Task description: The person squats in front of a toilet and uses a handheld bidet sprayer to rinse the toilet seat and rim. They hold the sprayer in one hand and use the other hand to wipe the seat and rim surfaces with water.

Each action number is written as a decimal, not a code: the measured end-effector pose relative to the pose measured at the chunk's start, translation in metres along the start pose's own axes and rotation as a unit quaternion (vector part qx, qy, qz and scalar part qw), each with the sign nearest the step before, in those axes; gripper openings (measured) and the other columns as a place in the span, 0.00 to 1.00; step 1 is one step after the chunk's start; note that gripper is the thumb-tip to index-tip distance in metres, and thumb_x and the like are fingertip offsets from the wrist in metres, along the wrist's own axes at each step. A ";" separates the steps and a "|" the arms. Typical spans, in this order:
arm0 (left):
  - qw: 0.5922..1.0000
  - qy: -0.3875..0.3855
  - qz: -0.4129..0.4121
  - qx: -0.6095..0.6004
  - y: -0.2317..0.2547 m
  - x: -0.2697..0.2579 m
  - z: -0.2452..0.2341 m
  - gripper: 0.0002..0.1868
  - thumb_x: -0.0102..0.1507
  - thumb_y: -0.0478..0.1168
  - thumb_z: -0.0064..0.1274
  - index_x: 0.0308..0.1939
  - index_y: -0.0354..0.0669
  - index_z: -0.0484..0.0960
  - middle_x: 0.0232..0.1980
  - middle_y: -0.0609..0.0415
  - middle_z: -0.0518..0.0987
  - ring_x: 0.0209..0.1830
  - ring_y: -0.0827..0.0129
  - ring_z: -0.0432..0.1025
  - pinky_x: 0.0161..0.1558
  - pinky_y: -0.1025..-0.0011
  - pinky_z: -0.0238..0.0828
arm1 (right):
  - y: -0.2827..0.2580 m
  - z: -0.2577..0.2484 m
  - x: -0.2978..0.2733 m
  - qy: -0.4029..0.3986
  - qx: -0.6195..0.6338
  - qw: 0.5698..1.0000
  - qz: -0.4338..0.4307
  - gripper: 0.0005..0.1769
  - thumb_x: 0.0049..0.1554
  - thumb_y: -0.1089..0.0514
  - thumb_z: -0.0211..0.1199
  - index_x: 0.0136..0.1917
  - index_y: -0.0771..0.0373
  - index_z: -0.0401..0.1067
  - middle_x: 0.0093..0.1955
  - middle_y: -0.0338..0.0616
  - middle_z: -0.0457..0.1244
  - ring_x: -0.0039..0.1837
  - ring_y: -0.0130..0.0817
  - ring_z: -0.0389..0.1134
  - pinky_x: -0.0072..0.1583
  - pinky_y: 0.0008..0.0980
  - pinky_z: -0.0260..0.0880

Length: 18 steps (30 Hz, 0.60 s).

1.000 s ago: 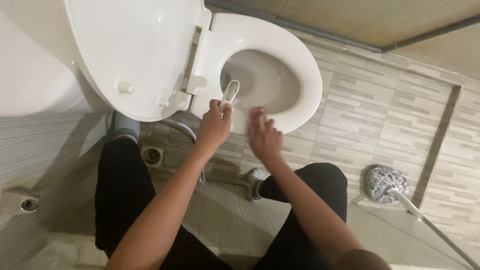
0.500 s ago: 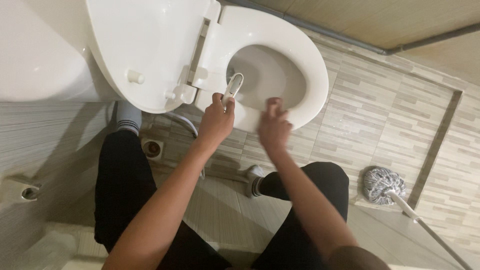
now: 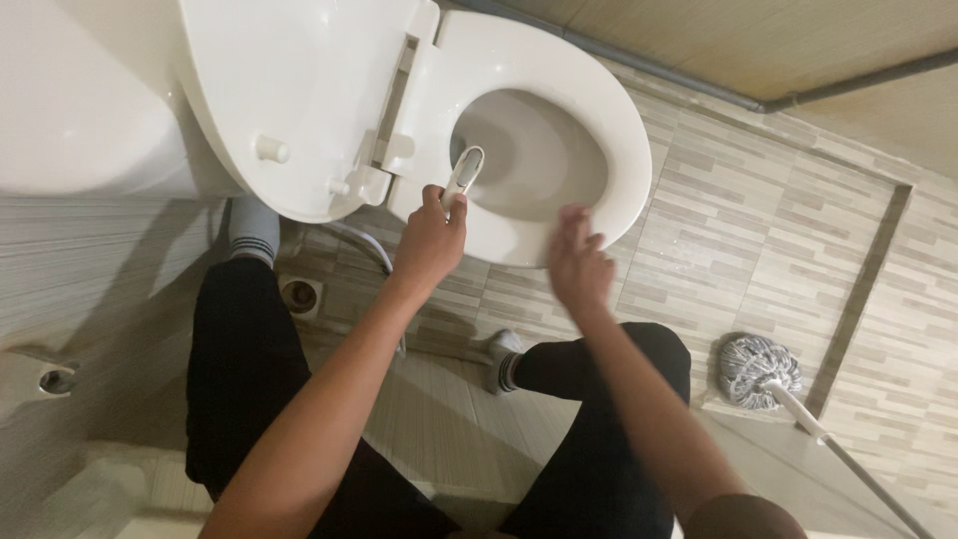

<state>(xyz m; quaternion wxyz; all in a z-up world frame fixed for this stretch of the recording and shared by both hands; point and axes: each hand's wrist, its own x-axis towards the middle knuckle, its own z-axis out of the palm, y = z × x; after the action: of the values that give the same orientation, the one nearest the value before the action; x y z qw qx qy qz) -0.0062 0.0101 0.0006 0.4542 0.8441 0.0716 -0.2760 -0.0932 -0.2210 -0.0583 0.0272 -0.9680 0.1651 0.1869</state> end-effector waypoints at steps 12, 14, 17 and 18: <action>1.000 0.019 0.016 0.016 -0.003 0.001 -0.002 0.24 0.71 0.52 0.39 0.59 0.35 0.65 0.40 0.30 0.81 0.45 0.32 0.76 0.49 0.44 0.69 | -0.049 0.005 0.032 0.061 0.054 0.994 -0.073 0.26 0.64 0.45 0.45 0.72 0.54 0.48 0.70 0.66 0.58 0.47 0.65 0.71 0.40 0.62 0.74; 1.000 0.022 0.018 0.015 -0.002 0.001 -0.002 0.24 0.70 0.52 0.40 0.59 0.35 0.65 0.40 0.30 0.81 0.45 0.32 0.76 0.49 0.45 0.70 | -0.079 0.015 0.030 0.024 0.113 0.993 -0.036 0.28 0.64 0.44 0.45 0.74 0.53 0.47 0.63 0.68 0.61 0.49 0.67 0.71 0.46 0.62 0.74; 1.000 0.009 0.004 0.000 0.002 0.002 -0.004 0.25 0.70 0.52 0.39 0.60 0.33 0.64 0.40 0.29 0.82 0.45 0.32 0.77 0.48 0.46 0.71 | -0.099 0.019 0.019 -0.026 0.189 0.980 -0.061 0.31 0.66 0.43 0.45 0.78 0.55 0.46 0.58 0.71 0.63 0.51 0.70 0.70 0.53 0.63 0.72; 1.000 0.000 -0.004 -0.007 0.002 0.002 -0.004 0.26 0.70 0.52 0.39 0.61 0.33 0.64 0.39 0.29 0.82 0.45 0.33 0.77 0.48 0.46 0.71 | -0.100 0.020 0.013 -0.039 0.186 0.979 -0.067 0.33 0.67 0.42 0.44 0.78 0.56 0.44 0.59 0.72 0.63 0.52 0.70 0.70 0.52 0.63 0.73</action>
<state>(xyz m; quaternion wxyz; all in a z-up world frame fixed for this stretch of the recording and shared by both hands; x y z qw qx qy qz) -0.0024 0.0117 0.0033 0.4589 0.8407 0.0769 -0.2772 -0.0562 -0.1287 -0.0823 0.2260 -0.9469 0.1301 0.1882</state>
